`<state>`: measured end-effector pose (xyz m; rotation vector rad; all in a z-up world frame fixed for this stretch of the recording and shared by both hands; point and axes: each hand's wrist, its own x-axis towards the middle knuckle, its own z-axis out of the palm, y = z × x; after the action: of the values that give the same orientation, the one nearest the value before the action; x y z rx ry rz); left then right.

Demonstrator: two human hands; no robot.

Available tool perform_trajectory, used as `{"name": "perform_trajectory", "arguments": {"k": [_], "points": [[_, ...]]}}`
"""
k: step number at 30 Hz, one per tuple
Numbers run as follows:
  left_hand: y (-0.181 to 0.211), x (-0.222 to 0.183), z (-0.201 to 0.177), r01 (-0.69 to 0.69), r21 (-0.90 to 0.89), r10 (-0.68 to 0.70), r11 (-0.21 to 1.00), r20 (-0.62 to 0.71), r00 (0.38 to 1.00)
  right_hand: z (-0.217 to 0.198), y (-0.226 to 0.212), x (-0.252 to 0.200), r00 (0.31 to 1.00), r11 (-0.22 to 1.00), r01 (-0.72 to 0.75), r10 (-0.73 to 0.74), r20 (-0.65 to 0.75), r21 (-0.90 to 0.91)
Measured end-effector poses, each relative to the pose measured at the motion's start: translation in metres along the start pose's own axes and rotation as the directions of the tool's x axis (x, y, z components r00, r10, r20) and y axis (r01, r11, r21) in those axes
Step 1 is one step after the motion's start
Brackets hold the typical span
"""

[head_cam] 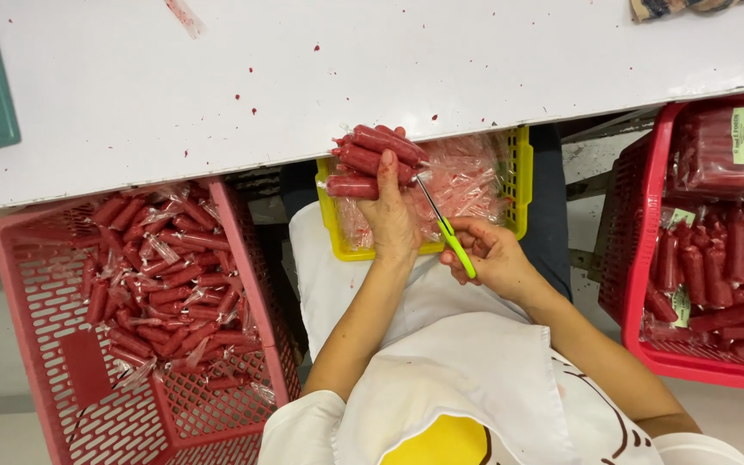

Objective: The person sits and repeatedly picks up bundles of red sausages from a pink basket. They use green-handled scissors to cut the plastic wrapping and separate the sausages, placing the cut pieces into a yellow basket on their lap.

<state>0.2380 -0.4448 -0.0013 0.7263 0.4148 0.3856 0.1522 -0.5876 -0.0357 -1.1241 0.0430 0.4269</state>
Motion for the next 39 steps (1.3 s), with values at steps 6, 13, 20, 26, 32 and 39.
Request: {"name": "perform_trajectory", "arguments": {"k": [6, 13, 20, 26, 32, 39], "points": [[-0.013, -0.002, -0.005, -0.029, 0.003, 0.029, 1.000, -0.004, 1.000, 0.011, -0.011, -0.006, 1.000, 0.999, -0.009, 0.009, 0.002, 0.049], [-0.018, -0.006, 0.001, -0.036, 0.094, 0.040, 0.995, -0.047, 0.998, 0.009, -0.007, -0.001, 1.000, 0.998, 0.009, -0.010, 0.016, 0.066], [0.003, -0.002, -0.001, 0.000, -0.055, 0.001, 0.998, 0.015, 1.000, 0.005, -0.005, -0.011, 1.000, 0.997, -0.005, 0.004, 0.004, 0.082], [0.016, -0.010, 0.014, 0.127, -0.119, -0.135, 0.985, -0.059, 0.989, 0.014, -0.013, -0.002, 1.000, 0.976, 0.007, -0.008, 0.004, 0.218], [0.016, -0.007, 0.012, 0.146, -0.175, -0.162, 0.974, -0.078, 0.984, 0.007, -0.008, -0.003, 0.999, 0.958, -0.038, 0.026, 0.047, 0.284], [0.032, -0.013, 0.025, 0.148, -0.121, -0.156, 0.982, -0.060, 0.986, 0.014, -0.017, -0.004, 0.999, 0.961, -0.016, 0.001, 0.054, 0.275]]}}
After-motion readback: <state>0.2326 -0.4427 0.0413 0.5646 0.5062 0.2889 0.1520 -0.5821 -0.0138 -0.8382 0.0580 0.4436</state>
